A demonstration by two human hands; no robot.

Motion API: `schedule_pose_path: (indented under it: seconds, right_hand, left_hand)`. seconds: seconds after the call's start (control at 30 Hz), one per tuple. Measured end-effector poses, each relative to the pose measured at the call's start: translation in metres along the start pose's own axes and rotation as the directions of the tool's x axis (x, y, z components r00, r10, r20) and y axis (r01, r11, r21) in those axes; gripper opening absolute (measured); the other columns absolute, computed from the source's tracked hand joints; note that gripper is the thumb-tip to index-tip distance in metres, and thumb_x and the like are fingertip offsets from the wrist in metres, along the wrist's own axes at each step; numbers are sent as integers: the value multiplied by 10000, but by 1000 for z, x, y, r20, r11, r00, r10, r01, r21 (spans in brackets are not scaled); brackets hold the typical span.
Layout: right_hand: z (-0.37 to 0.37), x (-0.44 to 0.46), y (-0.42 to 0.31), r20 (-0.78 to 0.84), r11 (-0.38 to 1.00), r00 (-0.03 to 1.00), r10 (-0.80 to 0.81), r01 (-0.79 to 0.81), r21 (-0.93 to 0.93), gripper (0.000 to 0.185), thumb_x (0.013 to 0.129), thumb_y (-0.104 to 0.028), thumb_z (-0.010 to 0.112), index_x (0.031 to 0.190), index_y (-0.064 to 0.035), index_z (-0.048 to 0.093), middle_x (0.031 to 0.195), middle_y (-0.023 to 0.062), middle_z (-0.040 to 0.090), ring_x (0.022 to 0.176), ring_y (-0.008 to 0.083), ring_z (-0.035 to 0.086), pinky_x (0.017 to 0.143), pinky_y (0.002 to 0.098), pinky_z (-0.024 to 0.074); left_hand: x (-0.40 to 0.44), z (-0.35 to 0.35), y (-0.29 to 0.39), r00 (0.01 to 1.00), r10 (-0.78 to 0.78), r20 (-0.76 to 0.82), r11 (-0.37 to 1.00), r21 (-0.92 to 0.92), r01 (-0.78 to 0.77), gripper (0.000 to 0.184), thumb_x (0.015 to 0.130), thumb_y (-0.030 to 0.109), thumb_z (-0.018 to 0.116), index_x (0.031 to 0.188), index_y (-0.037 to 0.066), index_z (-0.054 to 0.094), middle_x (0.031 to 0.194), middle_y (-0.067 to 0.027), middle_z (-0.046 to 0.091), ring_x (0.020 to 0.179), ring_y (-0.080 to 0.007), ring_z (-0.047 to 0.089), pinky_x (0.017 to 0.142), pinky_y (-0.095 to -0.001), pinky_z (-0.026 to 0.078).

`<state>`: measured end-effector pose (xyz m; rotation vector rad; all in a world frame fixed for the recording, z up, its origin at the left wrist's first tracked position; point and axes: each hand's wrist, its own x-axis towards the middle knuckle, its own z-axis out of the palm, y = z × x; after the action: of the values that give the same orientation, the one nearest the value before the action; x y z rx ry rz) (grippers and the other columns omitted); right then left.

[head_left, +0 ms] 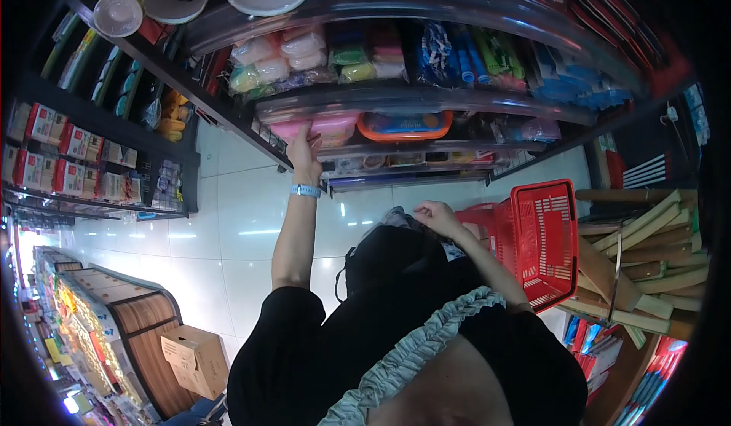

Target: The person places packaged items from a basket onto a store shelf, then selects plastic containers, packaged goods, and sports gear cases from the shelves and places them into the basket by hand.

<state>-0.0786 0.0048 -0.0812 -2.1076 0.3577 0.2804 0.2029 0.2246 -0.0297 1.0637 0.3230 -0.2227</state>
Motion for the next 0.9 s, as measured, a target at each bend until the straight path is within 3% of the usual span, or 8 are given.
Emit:
schedule_pose_path:
  seconds: [0.1,0.2,0.4,0.43,0.53,0.7,0.8,0.9]
  right_hand:
    - [1,19,-4,48,999,998,-37,35,40,309,822,-283,626,1019,-44,647,845,96,677,726,217,642,673,321,503]
    - [-10,35,-47,167,905,986,-27,-47,424,362,848,-326,618,1060,-32,625,830,51,655,702,163,613,622,287,486]
    - [-23,54,-105,76,704,996,-35,-30,709,530,882,-383,596,1244,-14,476,1013,49,596,832,118,582,673,248,459]
    - [-24,55,-108,108,663,994,-14,-72,746,544,879,-403,599,1250,-29,462,1038,58,587,847,128,588,697,259,462]
    - [-25,51,-96,114,628,992,45,-117,770,510,879,-406,598,1212,-36,486,1028,61,591,872,133,596,701,265,469]
    - [-40,27,-59,64,589,995,77,-97,802,408,857,-350,642,1104,-38,549,941,55,611,879,132,600,675,255,493]
    - [-51,8,-30,-26,613,994,110,-48,789,469,835,-419,647,1066,-21,557,958,68,621,842,151,618,649,266,482]
    - [-79,-29,-12,-65,537,991,120,-10,844,496,837,-401,646,1162,-39,552,969,42,621,841,138,612,674,251,482]
  left_hand:
    - [-28,-10,-3,1000,5,-2,997,-75,-6,179,841,202,648,951,68,605,822,-47,618,729,-142,591,632,-248,492]
    - [-57,-24,-3,1000,23,8,998,-55,-23,173,853,209,634,946,67,597,826,-39,620,732,-132,591,659,-247,490]
    - [-116,-36,-9,998,45,45,995,86,-48,140,868,194,615,936,75,593,804,-15,599,721,-101,563,662,-242,463]
    - [-125,-36,-9,999,3,53,999,35,-5,83,872,131,606,905,55,612,808,7,593,708,-67,541,640,-208,458]
    - [-141,-40,-16,988,-110,112,994,27,107,90,872,126,611,924,53,616,817,6,604,711,-68,541,648,-215,452]
    - [-156,-13,-24,966,-93,242,975,220,39,89,864,109,624,923,43,633,823,-15,632,712,-77,558,673,-232,447]
    - [-163,14,-34,923,-107,370,951,310,-14,77,848,89,642,901,33,646,812,-25,646,706,-80,560,683,-229,440]
    - [-168,40,-53,845,-151,514,911,403,-83,91,839,69,654,911,14,653,829,-35,653,726,-82,563,699,-227,437]
